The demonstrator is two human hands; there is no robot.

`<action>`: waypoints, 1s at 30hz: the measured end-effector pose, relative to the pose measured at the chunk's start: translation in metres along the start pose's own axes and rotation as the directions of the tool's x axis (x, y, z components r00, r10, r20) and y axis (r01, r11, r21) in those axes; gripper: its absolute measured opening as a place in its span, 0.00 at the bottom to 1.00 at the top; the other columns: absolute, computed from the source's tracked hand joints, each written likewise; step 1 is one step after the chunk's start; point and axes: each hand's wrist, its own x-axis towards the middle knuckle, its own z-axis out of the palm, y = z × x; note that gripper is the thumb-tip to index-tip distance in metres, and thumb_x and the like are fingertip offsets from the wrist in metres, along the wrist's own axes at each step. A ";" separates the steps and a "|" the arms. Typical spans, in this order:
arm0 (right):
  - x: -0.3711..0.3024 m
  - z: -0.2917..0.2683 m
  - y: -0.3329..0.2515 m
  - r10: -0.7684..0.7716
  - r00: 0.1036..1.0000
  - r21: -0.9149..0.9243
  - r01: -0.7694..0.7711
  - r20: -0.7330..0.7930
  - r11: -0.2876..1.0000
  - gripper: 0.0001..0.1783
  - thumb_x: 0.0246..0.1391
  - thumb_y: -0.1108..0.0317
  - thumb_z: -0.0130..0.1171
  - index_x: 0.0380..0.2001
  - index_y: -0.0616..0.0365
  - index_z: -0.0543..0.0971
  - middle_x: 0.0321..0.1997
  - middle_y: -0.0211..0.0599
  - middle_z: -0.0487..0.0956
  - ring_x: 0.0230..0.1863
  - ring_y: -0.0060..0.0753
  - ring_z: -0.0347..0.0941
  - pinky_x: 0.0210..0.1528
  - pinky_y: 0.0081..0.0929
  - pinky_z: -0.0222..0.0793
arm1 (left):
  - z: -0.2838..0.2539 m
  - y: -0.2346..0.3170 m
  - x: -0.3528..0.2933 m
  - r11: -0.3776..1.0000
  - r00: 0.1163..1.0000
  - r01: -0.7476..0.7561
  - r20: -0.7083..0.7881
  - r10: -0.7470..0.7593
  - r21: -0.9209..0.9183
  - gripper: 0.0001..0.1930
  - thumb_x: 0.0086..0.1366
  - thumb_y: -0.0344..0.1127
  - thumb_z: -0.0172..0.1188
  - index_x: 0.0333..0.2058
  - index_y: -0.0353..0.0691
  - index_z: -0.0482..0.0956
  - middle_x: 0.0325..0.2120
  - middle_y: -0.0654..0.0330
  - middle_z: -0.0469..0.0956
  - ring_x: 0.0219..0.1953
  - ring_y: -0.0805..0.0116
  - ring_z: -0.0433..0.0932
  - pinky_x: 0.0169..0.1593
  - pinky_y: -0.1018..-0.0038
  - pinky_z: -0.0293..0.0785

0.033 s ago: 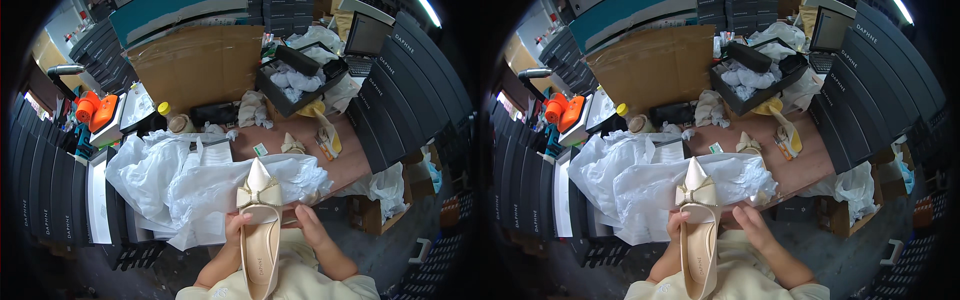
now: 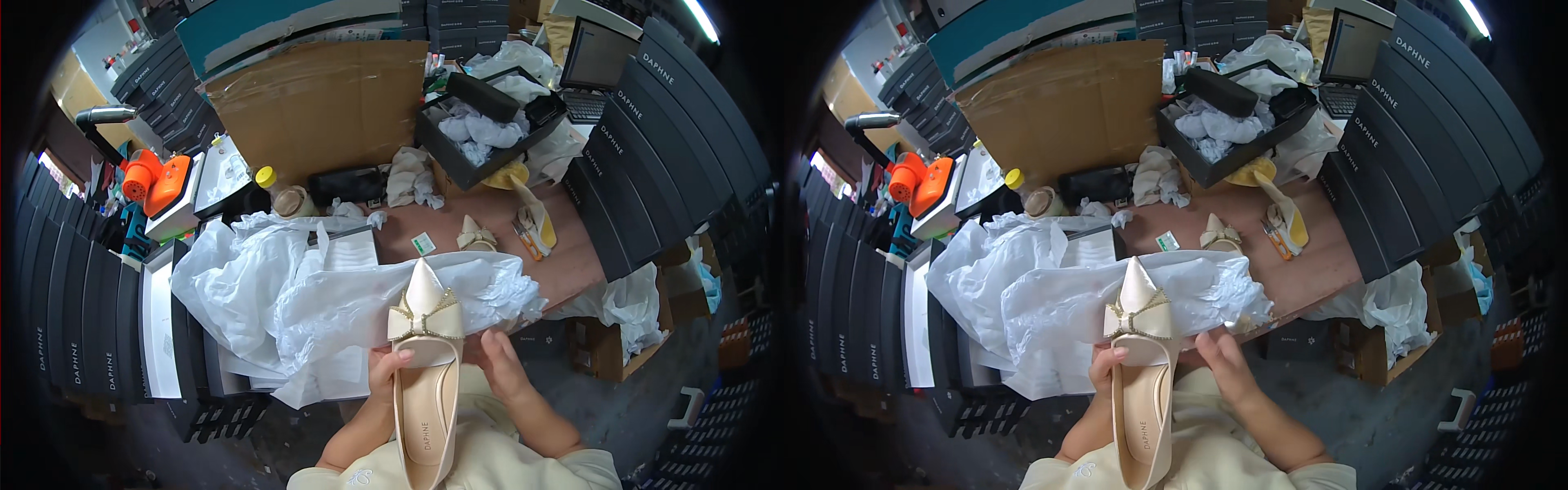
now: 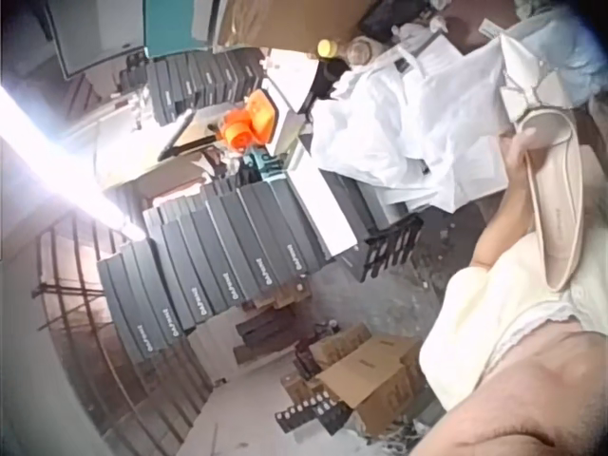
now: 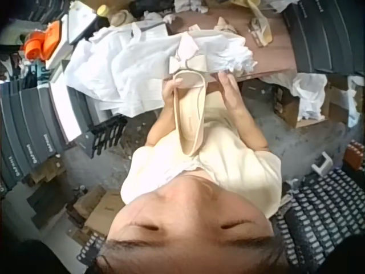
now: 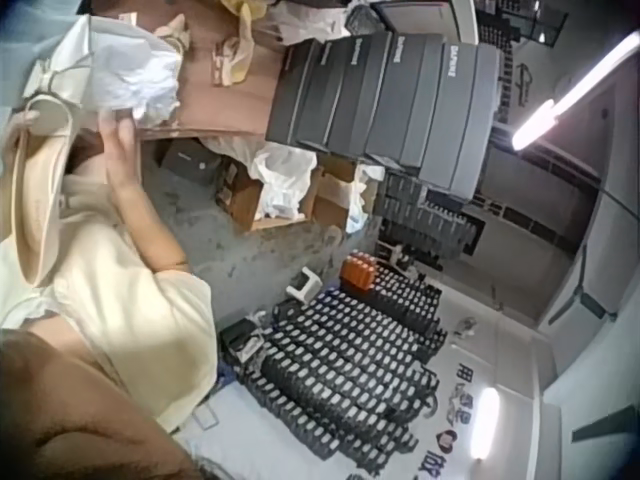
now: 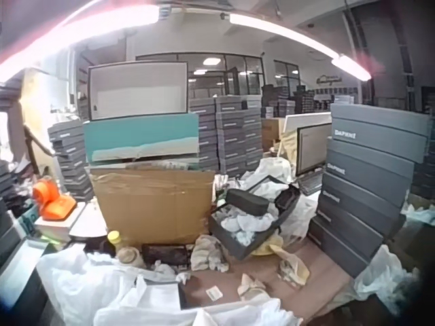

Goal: Packaging manufactured sandals and high heels into shoe boxes using protective wrapping materials.

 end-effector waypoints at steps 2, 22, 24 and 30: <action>0.009 -0.001 0.011 0.019 0.994 0.216 0.004 -0.106 0.976 0.24 0.58 0.59 0.54 0.54 0.60 0.65 0.51 0.35 0.71 0.52 0.28 0.68 0.53 0.31 0.65 | 0.013 -0.001 -0.004 0.998 1.000 -0.004 0.010 0.005 -0.057 0.30 0.46 0.27 0.54 0.52 0.27 0.64 0.41 0.43 0.74 0.43 0.53 0.77 0.49 0.62 0.75; -0.015 0.038 -0.044 -0.188 0.672 -0.686 0.727 0.716 -0.011 0.27 0.34 0.65 0.65 0.43 0.61 0.77 0.41 0.38 0.72 0.37 0.32 0.69 0.29 0.22 0.69 | -0.006 -0.011 -0.029 0.991 0.981 0.040 -0.193 -0.014 0.131 0.22 0.53 0.29 0.52 0.49 0.29 0.69 0.41 0.51 0.77 0.41 0.63 0.78 0.45 0.71 0.74; -0.021 0.041 -0.052 -0.020 0.672 -0.672 0.740 0.740 0.014 0.25 0.37 0.64 0.62 0.41 0.65 0.75 0.44 0.38 0.70 0.40 0.34 0.67 0.38 0.28 0.68 | -0.006 -0.012 -0.027 0.997 0.989 0.008 -0.147 -0.019 -0.075 0.23 0.52 0.29 0.51 0.49 0.29 0.69 0.42 0.51 0.76 0.42 0.63 0.77 0.46 0.72 0.73; -0.008 0.028 -0.039 -0.198 0.738 -0.764 0.616 0.645 -0.192 0.35 0.32 0.60 0.68 0.48 0.59 0.70 0.46 0.42 0.68 0.50 0.44 0.63 0.50 0.42 0.61 | -0.008 -0.011 -0.027 0.928 0.985 0.138 -0.145 -0.093 0.345 0.24 0.59 0.30 0.61 0.53 0.33 0.66 0.48 0.58 0.71 0.49 0.71 0.70 0.51 0.75 0.67</action>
